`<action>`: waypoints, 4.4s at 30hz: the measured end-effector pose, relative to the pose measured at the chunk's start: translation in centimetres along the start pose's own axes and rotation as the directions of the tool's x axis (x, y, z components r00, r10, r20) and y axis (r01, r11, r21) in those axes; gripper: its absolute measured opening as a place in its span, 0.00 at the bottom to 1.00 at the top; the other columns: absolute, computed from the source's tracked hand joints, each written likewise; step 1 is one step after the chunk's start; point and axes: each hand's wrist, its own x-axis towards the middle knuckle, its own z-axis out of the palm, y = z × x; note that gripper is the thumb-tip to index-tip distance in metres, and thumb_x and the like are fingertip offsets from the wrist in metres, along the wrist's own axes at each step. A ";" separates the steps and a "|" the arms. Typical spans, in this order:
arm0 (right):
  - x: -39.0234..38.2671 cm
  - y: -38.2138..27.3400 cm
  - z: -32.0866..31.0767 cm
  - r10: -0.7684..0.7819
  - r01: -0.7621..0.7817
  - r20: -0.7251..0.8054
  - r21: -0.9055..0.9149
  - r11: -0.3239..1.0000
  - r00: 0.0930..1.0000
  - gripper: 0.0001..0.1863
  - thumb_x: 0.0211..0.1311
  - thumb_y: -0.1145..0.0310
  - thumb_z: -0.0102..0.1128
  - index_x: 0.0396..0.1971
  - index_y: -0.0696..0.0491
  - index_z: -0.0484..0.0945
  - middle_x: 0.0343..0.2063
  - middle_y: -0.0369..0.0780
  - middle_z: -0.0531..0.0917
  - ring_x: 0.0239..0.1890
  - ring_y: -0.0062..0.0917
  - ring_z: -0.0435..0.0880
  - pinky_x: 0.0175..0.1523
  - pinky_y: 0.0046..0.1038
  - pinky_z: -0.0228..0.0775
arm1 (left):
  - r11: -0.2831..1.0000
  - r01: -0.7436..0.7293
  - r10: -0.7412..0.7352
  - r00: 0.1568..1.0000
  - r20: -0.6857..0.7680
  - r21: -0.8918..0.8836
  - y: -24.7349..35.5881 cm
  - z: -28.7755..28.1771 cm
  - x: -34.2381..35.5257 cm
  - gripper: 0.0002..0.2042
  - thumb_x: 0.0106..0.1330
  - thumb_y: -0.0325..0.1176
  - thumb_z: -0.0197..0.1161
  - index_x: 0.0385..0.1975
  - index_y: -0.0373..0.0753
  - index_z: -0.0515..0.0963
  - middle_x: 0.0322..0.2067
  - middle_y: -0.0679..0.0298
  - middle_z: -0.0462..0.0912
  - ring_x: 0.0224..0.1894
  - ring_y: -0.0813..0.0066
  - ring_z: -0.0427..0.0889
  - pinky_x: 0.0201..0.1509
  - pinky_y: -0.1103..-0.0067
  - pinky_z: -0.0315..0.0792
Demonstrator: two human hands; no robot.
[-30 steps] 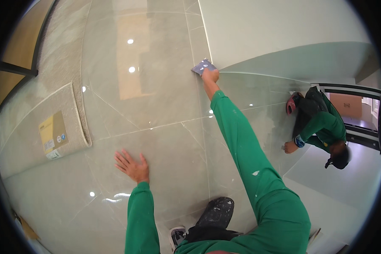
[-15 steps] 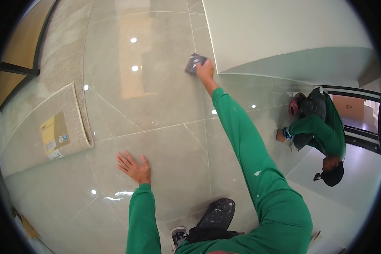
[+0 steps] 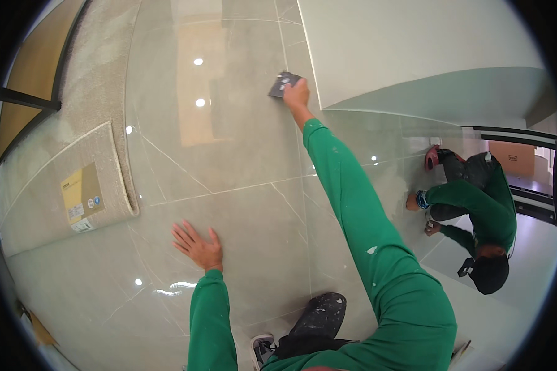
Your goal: The person applies grout to floor tile seams and counter edges using a putty knife and their fingers. They smooth the material along the tile gaps and clean the excess away while kneeling on the floor.
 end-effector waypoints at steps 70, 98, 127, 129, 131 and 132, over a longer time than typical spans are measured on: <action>-10.4 29.0 -24.1 0.112 -0.105 -0.079 0.090 0.990 0.991 0.17 0.60 0.69 0.63 0.47 0.61 0.75 0.40 0.47 0.84 0.42 0.33 0.84 0.46 0.35 0.75 | 0.994 -0.092 0.082 0.981 -0.175 -0.052 -2.4 3.9 -1.4 0.37 0.66 0.47 0.58 0.73 0.41 0.55 0.75 0.52 0.50 0.77 0.54 0.46 0.78 0.55 0.38; -14.4 15.7 -11.2 -0.191 0.184 0.136 0.062 0.981 0.972 0.19 0.59 0.62 0.66 0.41 0.61 0.74 0.37 0.49 0.83 0.40 0.37 0.82 0.46 0.37 0.74 | 0.994 -0.057 0.040 0.984 -0.172 -0.097 -3.4 3.2 -1.5 0.38 0.64 0.49 0.60 0.73 0.42 0.56 0.74 0.51 0.51 0.77 0.52 0.48 0.77 0.52 0.40; -21.2 3.0 -0.6 -0.251 0.173 0.479 0.203 0.964 0.841 0.25 0.57 0.61 0.64 0.47 0.65 0.74 0.45 0.54 0.82 0.47 0.44 0.82 0.52 0.40 0.72 | 0.999 0.005 -0.010 0.991 -0.136 -0.039 -6.4 2.1 -1.4 0.39 0.64 0.50 0.59 0.73 0.42 0.56 0.74 0.51 0.51 0.76 0.50 0.48 0.77 0.51 0.40; -15.5 7.3 -2.5 -0.079 0.070 0.129 0.070 0.995 0.989 0.23 0.56 0.60 0.63 0.46 0.63 0.75 0.43 0.57 0.82 0.48 0.52 0.82 0.54 0.43 0.73 | 0.993 -0.044 0.029 0.990 -0.139 -0.107 -3.9 2.7 -1.1 0.38 0.65 0.50 0.59 0.73 0.41 0.56 0.74 0.52 0.51 0.76 0.51 0.47 0.77 0.52 0.39; -10.9 10.8 -3.9 0.330 -0.276 -0.157 0.289 0.917 0.931 0.24 0.56 0.61 0.65 0.47 0.62 0.77 0.45 0.54 0.84 0.49 0.48 0.83 0.55 0.42 0.75 | 0.990 -0.055 0.037 0.989 -0.142 -0.127 -2.9 3.4 -0.8 0.37 0.66 0.49 0.58 0.73 0.40 0.55 0.75 0.52 0.50 0.77 0.52 0.46 0.77 0.53 0.38; -11.1 9.9 -2.7 0.406 -0.353 -0.163 0.279 0.893 0.899 0.22 0.56 0.64 0.65 0.46 0.65 0.78 0.41 0.52 0.85 0.44 0.44 0.85 0.48 0.39 0.77 | 0.995 -0.039 0.026 0.990 -0.138 -0.093 -4.2 3.2 -0.9 0.38 0.66 0.49 0.58 0.73 0.40 0.55 0.74 0.52 0.50 0.77 0.52 0.46 0.78 0.53 0.38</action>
